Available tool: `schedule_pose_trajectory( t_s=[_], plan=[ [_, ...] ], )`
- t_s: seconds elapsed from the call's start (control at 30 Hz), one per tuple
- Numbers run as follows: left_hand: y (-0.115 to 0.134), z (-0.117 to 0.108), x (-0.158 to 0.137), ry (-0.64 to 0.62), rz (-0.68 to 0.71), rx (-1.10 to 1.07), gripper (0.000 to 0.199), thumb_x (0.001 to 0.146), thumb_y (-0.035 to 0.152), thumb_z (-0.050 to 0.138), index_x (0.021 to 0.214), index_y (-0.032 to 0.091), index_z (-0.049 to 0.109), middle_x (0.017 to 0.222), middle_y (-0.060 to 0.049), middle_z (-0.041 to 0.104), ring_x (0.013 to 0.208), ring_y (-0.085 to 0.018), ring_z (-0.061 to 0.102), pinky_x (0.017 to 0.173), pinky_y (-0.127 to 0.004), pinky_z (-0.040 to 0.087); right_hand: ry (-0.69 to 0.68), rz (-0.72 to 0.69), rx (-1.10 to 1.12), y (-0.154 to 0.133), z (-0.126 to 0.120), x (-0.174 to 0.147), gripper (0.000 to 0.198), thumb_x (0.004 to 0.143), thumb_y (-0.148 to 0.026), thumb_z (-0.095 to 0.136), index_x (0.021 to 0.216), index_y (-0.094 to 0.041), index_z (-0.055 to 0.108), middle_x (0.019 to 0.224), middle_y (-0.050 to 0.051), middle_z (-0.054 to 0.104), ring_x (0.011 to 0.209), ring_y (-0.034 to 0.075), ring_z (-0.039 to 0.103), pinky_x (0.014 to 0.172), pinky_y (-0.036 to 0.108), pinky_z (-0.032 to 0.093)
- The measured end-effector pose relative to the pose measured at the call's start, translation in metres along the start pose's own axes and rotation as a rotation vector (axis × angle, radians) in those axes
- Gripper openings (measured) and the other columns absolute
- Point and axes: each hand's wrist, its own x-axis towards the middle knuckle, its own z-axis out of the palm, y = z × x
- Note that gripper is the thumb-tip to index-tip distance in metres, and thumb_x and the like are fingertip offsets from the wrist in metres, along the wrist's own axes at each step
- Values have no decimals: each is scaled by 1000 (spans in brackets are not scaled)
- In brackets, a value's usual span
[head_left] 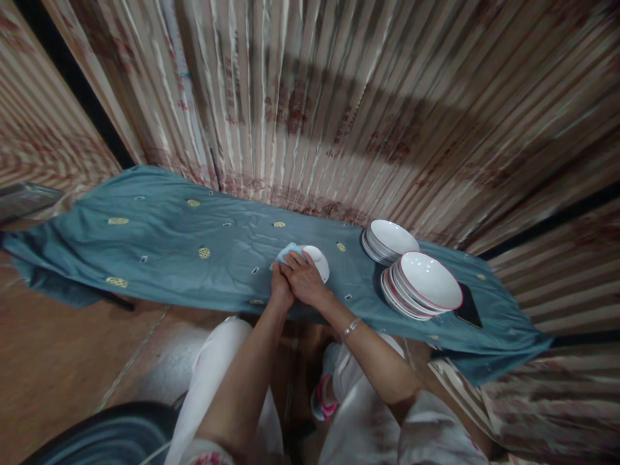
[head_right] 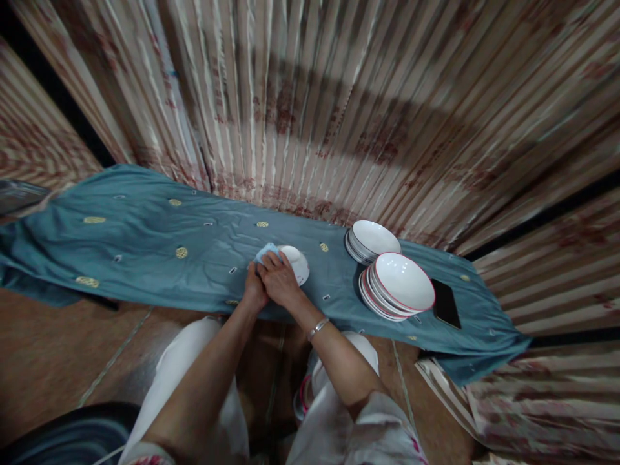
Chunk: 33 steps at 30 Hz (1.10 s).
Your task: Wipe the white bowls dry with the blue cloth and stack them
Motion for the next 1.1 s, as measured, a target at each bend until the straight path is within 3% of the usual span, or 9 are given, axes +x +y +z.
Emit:
schedule_pose_trajectory(
  t_s=[0.27,0.43,0.6,0.87,1.0,1.1],
  plan=[
    [3,15,-10,70,13,-63,49,104,41,27,103,14,68,110,-11,74,115,-20,68,92,-28,56,-105,123,-63,11,-6,42,26,97,-18,48,104,-16,74,112,13,72,111,27,59,105,40,38],
    [4,19,-12,125,3,-61,49,105,40,27,104,15,70,93,-8,75,102,-20,72,90,-29,56,-173,277,37,28,-6,59,27,93,-18,50,105,-13,74,114,18,73,106,29,65,96,40,44],
    [5,18,-14,137,-20,-15,51,104,43,28,113,13,69,80,-7,74,96,-24,74,93,-36,56,-164,400,141,57,1,69,28,94,-21,49,96,-19,76,102,13,77,96,26,70,88,35,49],
    [4,15,-11,128,-6,-13,51,104,43,30,125,13,66,96,-10,78,100,-24,74,90,-36,58,11,559,383,109,20,45,38,97,-37,43,83,-26,76,85,1,78,85,21,70,83,32,53],
    [4,17,-11,142,-11,-6,53,104,43,26,125,15,65,93,-9,78,99,-24,74,89,-36,59,118,633,483,116,31,21,47,97,-41,33,84,-23,74,78,1,76,79,21,68,79,34,55],
    [4,19,-12,119,-20,-12,54,105,45,26,125,14,65,94,-9,78,97,-23,75,89,-35,59,198,666,542,111,38,4,51,98,-44,29,89,-20,73,84,4,76,82,21,68,82,35,55]
  ],
)
